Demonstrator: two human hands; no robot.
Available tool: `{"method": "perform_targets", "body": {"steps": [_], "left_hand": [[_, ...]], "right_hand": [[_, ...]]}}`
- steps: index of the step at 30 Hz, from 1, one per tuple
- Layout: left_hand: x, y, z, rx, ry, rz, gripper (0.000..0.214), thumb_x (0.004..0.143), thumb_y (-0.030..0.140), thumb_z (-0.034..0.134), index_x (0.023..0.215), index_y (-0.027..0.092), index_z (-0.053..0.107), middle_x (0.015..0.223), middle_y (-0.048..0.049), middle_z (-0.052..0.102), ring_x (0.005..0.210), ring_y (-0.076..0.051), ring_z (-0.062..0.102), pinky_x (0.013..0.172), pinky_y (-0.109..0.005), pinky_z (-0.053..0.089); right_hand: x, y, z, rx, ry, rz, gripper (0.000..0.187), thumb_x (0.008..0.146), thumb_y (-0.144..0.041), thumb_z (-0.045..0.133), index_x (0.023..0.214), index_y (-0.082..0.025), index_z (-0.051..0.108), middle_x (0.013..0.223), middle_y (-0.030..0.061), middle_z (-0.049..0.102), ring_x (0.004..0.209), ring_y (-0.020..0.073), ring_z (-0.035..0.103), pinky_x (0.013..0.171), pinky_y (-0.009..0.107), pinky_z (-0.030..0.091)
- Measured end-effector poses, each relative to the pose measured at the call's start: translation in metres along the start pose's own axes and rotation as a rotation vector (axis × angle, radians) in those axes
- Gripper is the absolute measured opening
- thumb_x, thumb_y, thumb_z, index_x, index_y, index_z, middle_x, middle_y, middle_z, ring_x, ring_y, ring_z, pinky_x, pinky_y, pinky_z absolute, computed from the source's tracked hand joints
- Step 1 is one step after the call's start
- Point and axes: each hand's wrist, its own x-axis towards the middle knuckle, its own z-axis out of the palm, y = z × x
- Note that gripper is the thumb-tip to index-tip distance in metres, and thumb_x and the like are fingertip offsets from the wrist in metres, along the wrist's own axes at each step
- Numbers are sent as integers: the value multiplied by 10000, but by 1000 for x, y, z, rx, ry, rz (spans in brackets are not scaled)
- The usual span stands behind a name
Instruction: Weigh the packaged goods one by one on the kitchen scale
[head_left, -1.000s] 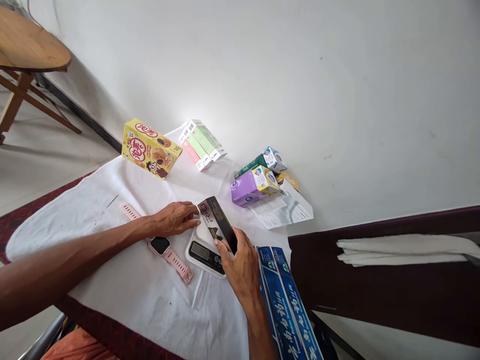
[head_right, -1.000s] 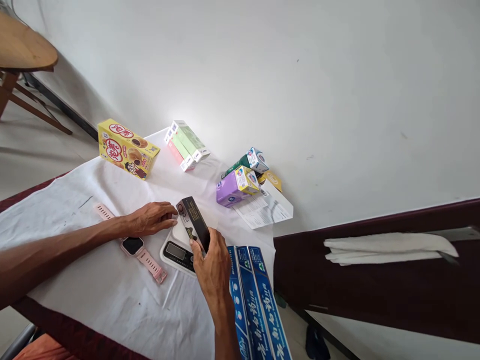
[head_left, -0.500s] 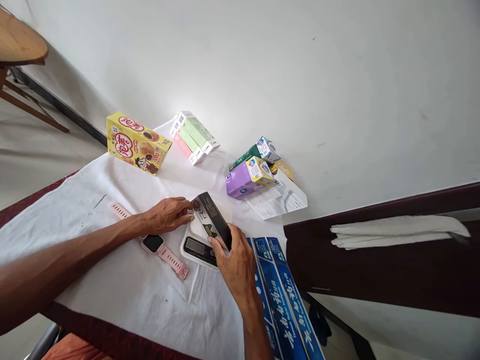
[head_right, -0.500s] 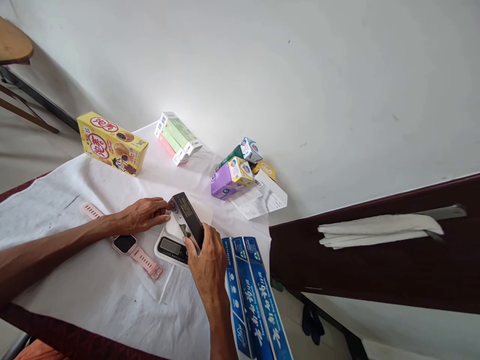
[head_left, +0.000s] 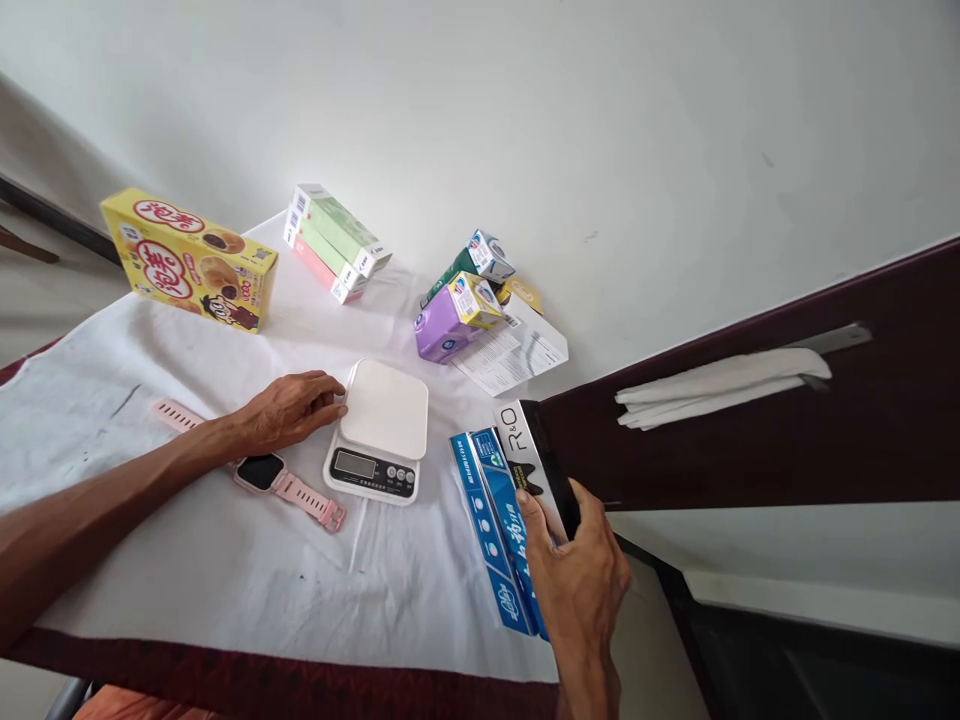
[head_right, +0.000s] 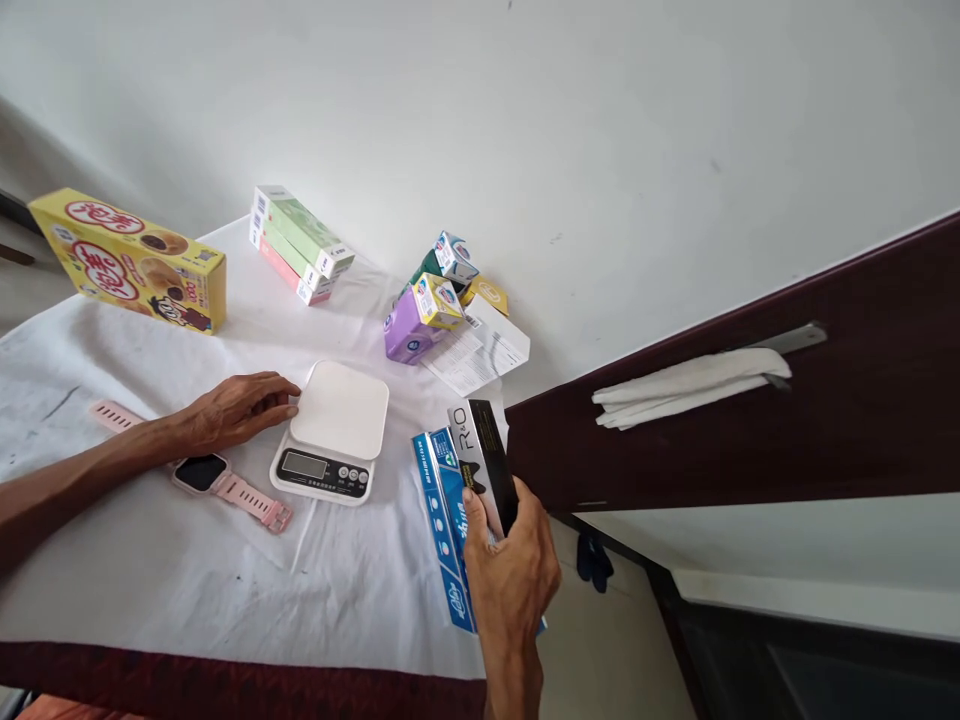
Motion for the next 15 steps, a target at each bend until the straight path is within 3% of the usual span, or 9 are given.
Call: {"method": "perform_targets", "body": {"steps": [8,15], "left_hand": [[3,9,-6,35,-4,-32,416,997,512,474,1059,154,677,853,-38,661,722,-171,622,690,-295,497],[3,7,-5,49,-14,-58,464,991,553,468,1106,158,682,910,-55,695,726,-175,639,700,-294,514]], "right_hand": [[22,-4,-17,85,-296,135,679,845,-698,538,1253,-164,640,1057,147,746,969,350,689,829,450,524],[30,-4,-19,109,-347,118,629,861,-641,549,1277,-174,613,1110,134,737,1019,331,682,893,443,510]]}}
